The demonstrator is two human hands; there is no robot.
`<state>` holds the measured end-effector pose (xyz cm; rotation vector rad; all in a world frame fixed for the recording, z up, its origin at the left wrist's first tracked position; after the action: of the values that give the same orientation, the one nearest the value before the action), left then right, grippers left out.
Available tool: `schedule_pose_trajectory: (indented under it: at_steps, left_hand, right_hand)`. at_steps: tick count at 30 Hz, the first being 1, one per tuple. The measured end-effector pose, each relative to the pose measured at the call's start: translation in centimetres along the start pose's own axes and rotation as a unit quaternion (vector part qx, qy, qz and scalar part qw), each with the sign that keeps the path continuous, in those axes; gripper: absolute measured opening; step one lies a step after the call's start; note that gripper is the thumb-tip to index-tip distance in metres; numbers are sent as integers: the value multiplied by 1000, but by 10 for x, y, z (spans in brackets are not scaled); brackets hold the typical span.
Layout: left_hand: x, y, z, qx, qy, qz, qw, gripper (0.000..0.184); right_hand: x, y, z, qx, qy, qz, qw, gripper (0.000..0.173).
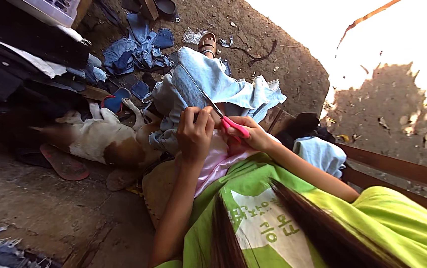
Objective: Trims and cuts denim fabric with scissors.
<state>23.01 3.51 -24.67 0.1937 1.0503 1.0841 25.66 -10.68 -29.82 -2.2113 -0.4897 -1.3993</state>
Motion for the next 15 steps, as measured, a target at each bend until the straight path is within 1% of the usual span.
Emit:
schedule_pose_trajectory:
  at_steps: [2,5,10,15]
  left_hand:
    - [1,0,-1,-11,-2,-3,1000,18]
    - [2,1,-2,-22,-7,-17,1000,18]
    - [3,1,-1,-43,0,-29,999,19]
    - [2,0,-2,-46,0,-28,999,17]
  right_hand:
    - [0,-1,1,4,-3,12,1000,33]
    - [5,-4,7,3,7,6,1000,38]
    - [8,-5,7,-14,30,-9,999,35]
    - [5,-3,3,-11,2,-17,1000,32]
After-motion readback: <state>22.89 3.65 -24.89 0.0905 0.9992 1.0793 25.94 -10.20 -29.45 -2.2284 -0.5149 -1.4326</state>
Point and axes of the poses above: each hand's wrist, its own z-axis towards the middle knuckle, its own y-axis out of the back of the hand, x = y × z, the point moved 7 cm from there along z, towards the middle knuckle, and after that the axes turned 11 degrees about -x, right-handed, at the moved point
